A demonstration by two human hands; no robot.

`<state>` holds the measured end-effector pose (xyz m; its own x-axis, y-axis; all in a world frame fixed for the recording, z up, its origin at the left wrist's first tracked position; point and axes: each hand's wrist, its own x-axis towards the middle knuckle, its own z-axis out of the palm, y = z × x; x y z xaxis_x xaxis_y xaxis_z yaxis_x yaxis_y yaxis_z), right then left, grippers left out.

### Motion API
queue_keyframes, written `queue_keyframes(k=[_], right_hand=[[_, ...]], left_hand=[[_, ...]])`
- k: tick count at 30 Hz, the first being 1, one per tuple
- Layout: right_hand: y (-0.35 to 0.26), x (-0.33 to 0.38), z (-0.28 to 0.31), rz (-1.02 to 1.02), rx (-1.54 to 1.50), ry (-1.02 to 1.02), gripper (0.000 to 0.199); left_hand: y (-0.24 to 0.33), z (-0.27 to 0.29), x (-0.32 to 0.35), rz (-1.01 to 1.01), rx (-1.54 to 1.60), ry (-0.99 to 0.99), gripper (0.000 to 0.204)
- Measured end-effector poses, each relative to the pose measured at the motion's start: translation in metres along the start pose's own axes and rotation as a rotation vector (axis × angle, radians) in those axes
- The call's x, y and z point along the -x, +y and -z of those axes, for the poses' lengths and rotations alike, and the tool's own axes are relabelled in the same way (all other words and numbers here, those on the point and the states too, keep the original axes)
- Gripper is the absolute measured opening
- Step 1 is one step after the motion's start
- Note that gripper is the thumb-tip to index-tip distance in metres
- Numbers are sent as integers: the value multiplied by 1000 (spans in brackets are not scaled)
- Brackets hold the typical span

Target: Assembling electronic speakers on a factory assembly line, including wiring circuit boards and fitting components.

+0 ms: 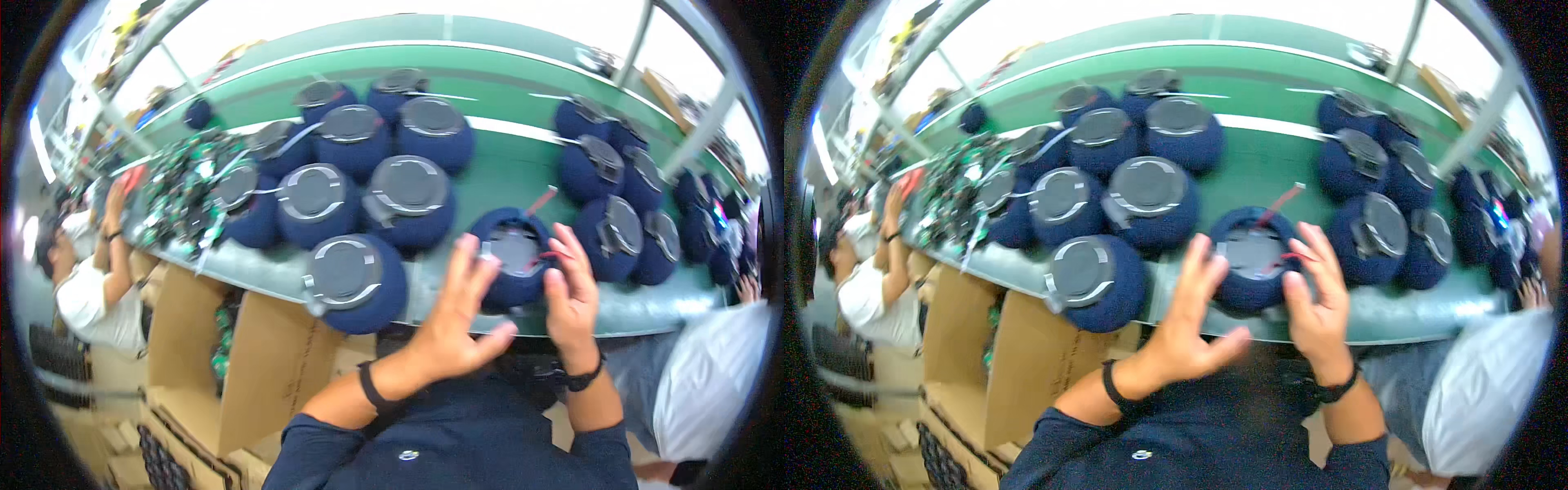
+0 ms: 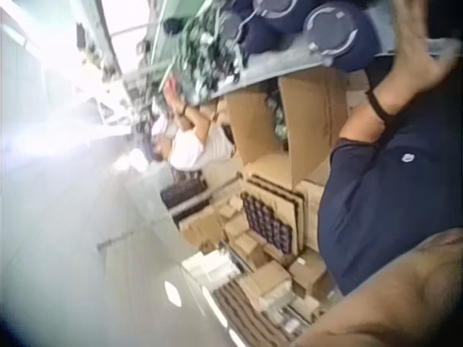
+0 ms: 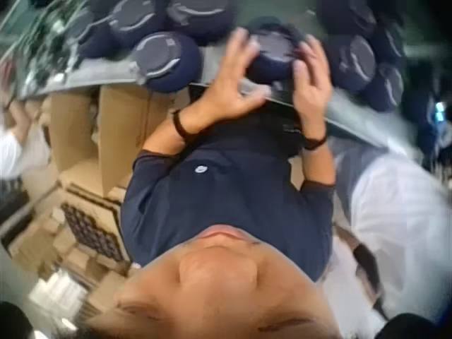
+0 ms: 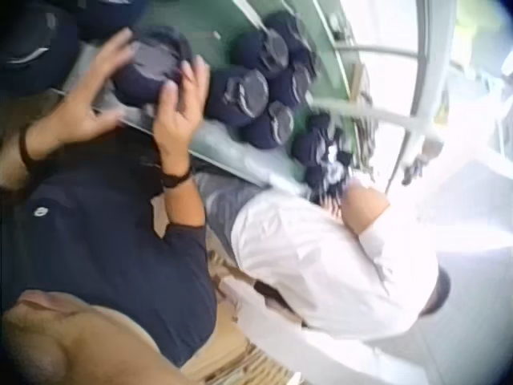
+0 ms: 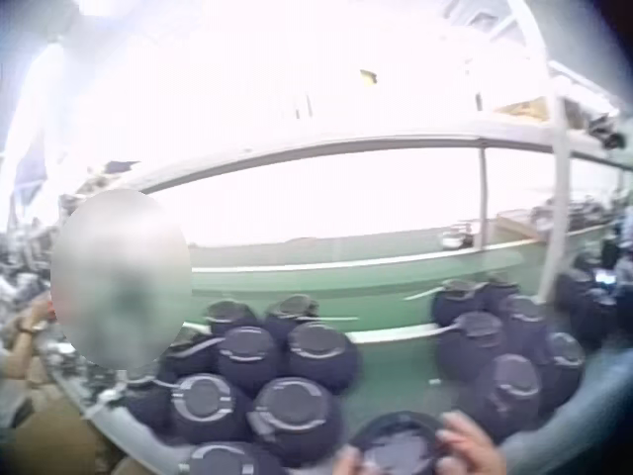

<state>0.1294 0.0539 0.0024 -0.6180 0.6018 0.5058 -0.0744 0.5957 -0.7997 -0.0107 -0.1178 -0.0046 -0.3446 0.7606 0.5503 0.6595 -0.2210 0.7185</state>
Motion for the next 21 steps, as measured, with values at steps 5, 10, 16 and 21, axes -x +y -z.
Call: queue_keyframes(k=[5, 10, 16, 21], right_hand=[[-7, -11, 2, 199, 175, -99, 28], [-3, -9, -4, 188, 125, -64, 23], [-2, -6, -6, 224, 110, -65, 23], [-2, 0, -7, 200, 82, -33, 26]], left_hand=[[35, 83, 25, -868, -152, 288, 48], [-20, 239, 9, -299, -545, 943, 24], [-110, 434, 25, 642, -863, 825, 46], [-180, 502, 60, 1160, -1030, 550, 72]])
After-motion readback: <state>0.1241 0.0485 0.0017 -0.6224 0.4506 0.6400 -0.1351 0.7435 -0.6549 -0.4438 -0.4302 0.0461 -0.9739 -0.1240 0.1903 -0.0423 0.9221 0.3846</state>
